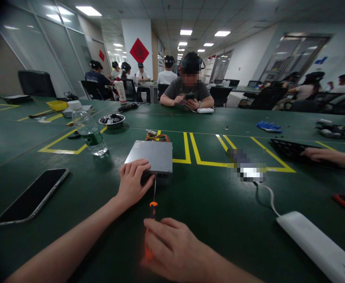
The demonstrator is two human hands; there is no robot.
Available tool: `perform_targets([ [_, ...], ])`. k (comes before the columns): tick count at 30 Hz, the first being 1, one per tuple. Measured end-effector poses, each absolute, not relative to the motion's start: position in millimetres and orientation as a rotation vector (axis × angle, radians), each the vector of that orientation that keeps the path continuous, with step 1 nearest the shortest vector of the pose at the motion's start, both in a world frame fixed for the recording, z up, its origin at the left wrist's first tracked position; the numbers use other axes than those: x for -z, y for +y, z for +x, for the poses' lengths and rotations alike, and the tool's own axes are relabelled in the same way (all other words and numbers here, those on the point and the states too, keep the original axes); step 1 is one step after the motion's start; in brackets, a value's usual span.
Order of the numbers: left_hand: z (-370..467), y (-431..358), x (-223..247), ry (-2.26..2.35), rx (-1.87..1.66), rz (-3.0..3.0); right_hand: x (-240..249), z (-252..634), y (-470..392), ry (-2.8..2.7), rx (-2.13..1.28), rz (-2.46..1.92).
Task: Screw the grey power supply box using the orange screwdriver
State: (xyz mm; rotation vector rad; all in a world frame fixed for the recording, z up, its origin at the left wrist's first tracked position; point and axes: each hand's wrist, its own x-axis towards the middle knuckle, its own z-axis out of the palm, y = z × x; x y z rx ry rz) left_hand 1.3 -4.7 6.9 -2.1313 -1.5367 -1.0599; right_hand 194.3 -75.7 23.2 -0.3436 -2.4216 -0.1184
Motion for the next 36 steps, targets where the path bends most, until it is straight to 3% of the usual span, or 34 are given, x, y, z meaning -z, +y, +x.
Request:
perform_targets([
  [36,1.2,-5.5,-8.8,-1.544,1.066,-2.139,-18.0,196.0,-74.8,-2.397,0.097,-0.329],
])
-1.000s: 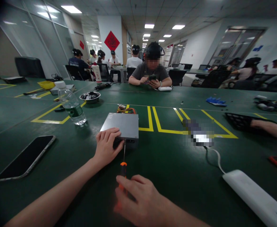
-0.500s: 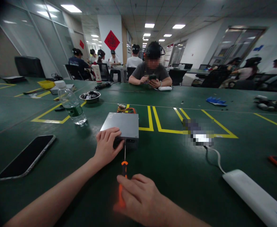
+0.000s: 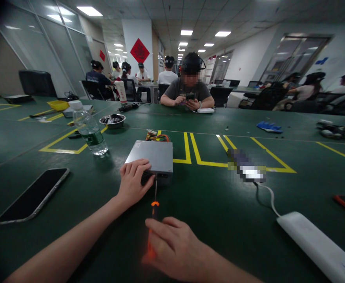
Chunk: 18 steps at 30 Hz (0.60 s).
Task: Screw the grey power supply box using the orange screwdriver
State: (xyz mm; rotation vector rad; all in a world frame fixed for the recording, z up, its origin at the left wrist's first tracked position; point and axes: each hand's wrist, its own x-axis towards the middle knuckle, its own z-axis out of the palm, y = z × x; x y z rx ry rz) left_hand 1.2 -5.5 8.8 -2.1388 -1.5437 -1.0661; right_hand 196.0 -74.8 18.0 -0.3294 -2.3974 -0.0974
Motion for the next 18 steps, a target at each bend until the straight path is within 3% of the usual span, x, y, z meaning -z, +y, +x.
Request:
perform_targets([
  [18,1.0,-5.3,-8.5,-1.545,1.062,-2.152,-18.0,197.3,-74.8,-2.497,0.135,-0.338],
])
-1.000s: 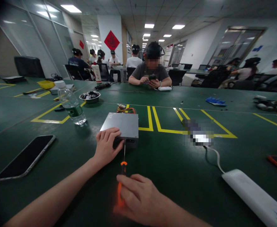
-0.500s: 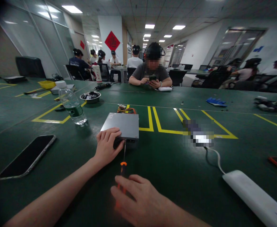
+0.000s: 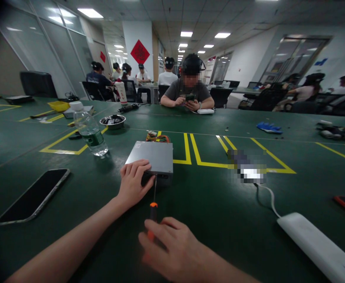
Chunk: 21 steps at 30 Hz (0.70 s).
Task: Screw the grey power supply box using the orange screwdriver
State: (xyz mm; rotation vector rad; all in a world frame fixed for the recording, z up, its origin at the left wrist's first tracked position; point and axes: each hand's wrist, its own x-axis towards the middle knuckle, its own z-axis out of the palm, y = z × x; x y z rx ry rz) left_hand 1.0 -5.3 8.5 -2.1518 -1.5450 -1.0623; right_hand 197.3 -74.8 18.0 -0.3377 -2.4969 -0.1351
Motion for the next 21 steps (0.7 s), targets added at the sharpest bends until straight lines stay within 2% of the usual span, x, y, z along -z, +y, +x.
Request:
perform_targets([
  [21,2.0,-5.7,-8.0,-1.536,1.073,-2.134,-19.0,197.3,-72.2,-2.417,0.194,-0.332],
])
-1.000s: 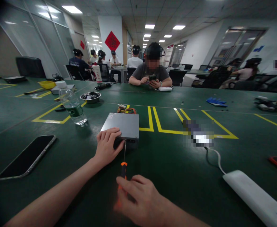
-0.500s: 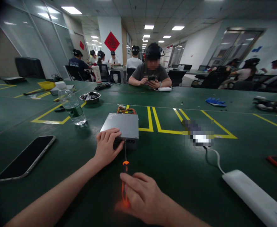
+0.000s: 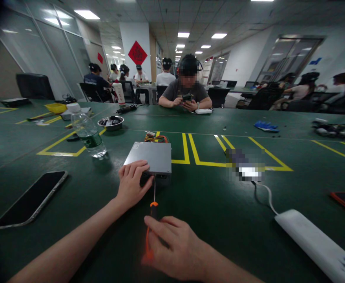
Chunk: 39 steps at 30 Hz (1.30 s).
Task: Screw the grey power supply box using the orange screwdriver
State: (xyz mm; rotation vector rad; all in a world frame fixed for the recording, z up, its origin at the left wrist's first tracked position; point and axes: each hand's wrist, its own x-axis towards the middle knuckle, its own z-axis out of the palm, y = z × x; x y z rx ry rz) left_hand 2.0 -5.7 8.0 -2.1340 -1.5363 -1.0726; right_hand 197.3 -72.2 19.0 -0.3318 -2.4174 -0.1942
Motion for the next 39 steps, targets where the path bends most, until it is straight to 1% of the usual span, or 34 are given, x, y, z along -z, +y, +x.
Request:
perform_targets([
  [5,1.9,-5.6,-8.0,-1.538,1.070,-2.136,-26.6,198.2,-72.6,-2.545,0.122,-0.358],
  [8,1.6,-5.2,-7.9,-1.539,1.072,-2.137,-27.4,195.5,-73.1,-2.578,0.170,-0.361],
  [12,1.2,-5.1,-8.0,-1.541,1.070,-2.136,-19.7,193.4,-72.4,-2.483,0.221,-0.360],
  [18,1.7,-5.2,-8.4,-1.542,1.061,-2.130,-23.1,196.8,-72.2,-2.543,0.073,-0.366],
  [21,2.1,-5.4,-8.0,-1.543,1.055,-2.127,-25.7,196.4,-72.6,-2.612,0.121,-0.404],
  [26,2.8,-5.4,-7.9,-1.552,1.051,-2.123,-19.0,193.5,-70.7,-2.466,0.206,-0.321],
  [32,1.9,-5.4,-8.9,-1.549,1.046,-2.127,-20.8,192.6,-70.0,-2.412,0.224,-0.345],
  [39,1.0,-5.3,-8.8,-1.547,1.041,-2.133,-25.6,206.7,-70.1,-2.351,0.239,-0.247],
])
